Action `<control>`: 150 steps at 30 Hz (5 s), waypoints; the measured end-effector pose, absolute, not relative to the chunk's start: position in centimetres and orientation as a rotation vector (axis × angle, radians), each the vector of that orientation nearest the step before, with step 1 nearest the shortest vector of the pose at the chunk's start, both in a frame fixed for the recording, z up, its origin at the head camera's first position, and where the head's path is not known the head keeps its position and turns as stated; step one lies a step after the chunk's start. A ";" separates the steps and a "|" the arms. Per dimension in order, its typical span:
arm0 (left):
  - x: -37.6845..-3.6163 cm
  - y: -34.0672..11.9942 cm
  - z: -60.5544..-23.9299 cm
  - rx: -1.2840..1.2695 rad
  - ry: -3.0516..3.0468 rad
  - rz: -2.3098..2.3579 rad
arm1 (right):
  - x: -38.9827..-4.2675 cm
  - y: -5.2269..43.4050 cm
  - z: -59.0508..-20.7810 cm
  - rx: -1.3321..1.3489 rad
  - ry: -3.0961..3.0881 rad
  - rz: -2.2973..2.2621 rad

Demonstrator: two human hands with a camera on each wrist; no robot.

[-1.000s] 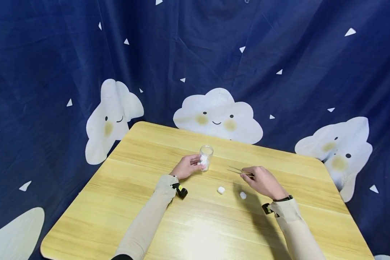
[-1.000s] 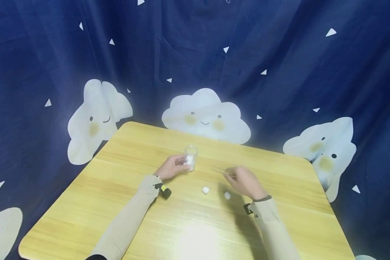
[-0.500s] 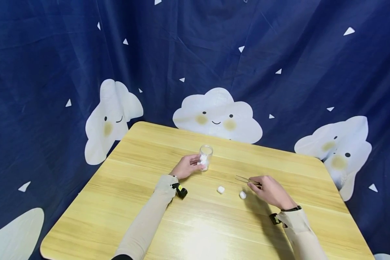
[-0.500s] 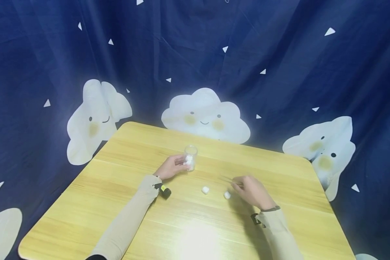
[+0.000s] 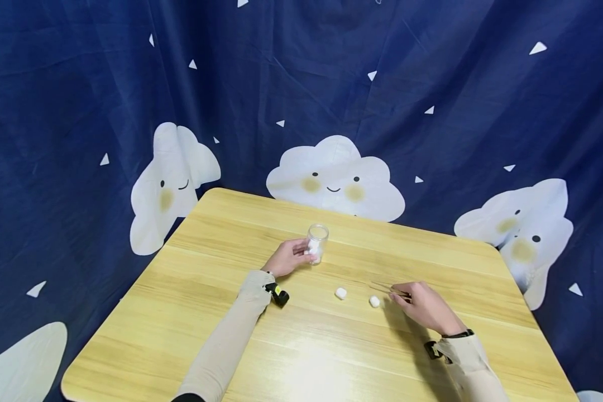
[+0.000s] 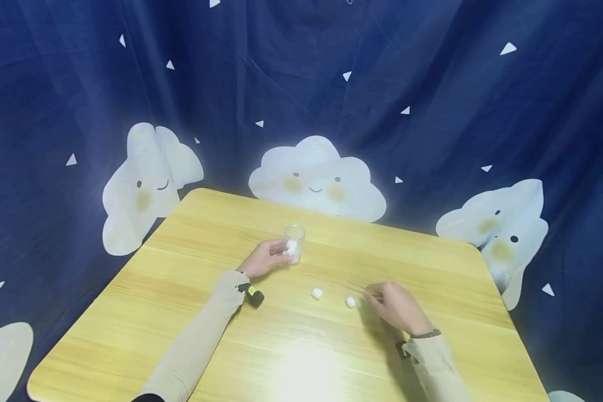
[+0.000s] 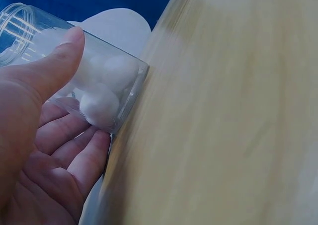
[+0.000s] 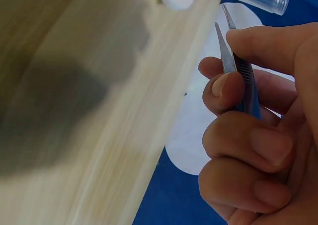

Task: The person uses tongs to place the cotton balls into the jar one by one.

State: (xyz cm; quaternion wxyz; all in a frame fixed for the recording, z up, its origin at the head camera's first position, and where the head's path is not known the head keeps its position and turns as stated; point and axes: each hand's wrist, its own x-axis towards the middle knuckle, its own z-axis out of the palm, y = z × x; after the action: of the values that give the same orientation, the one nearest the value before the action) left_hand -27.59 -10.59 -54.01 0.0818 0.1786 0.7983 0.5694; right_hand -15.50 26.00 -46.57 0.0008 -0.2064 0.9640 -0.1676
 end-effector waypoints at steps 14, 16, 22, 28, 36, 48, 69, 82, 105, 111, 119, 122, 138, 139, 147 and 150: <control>-27.7 -10.6 -53.9 0.519 2.403 1.672 | -15.2 26.4 -47.7 -0.640 2.988 -0.516; -27.7 -10.5 -53.9 0.516 2.406 1.666 | -15.1 26.5 -47.9 -0.647 2.986 -0.525; -27.5 -10.5 -53.8 0.505 2.409 1.668 | -15.0 26.5 -48.1 -0.634 2.933 -0.591; -27.5 -10.5 -53.8 0.521 2.407 1.680 | -14.6 26.4 -47.8 -0.635 2.928 -0.598; -27.6 -10.4 -53.8 0.530 2.390 1.706 | -14.0 26.6 -47.8 -0.567 2.919 -0.562; -27.5 -10.5 -53.7 0.518 2.384 1.707 | -13.2 27.3 -47.4 -0.629 2.914 -0.564; -27.3 -10.6 -53.8 0.503 2.380 1.715 | -13.6 27.4 -48.4 -0.680 2.937 -0.586; -27.5 -10.7 -54.1 0.503 2.387 1.698 | -14.1 27.0 -48.2 -0.673 2.948 -0.599; -27.2 -10.6 -53.5 0.501 2.397 1.691 | -16.2 26.1 -46.5 -0.734 2.928 -0.653; -27.1 -10.6 -53.3 0.505 2.400 1.686 | -16.8 25.8 -46.0 -0.731 2.923 -0.661; -27.4 -10.5 -53.5 0.508 2.392 1.679 | -17.7 25.1 -45.2 -0.766 2.928 -0.674; -27.4 -10.5 -53.6 0.501 2.383 1.682 | -18.1 24.8 -44.9 -0.786 2.934 -0.672; -27.4 -10.5 -53.5 0.498 2.384 1.691 | -20.0 24.0 -43.8 -0.837 2.925 -0.672; -27.4 -10.6 -53.5 0.495 2.383 1.691 | -20.1 24.0 -43.7 -0.836 2.928 -0.664; -27.3 -10.6 -53.6 0.503 2.396 1.686 | -20.8 23.3 -42.9 -0.824 2.927 -0.647; -27.4 -10.6 -53.5 0.504 2.393 1.685 | -21.1 23.0 -42.6 -0.840 2.935 -0.639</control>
State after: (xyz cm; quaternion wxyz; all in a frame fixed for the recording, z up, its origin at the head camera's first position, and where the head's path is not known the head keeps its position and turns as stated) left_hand -27.37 -10.55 -53.54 0.0856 0.1690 0.8029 0.5653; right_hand -21.14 23.05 -42.56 0.0113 -0.2694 0.9409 -0.2050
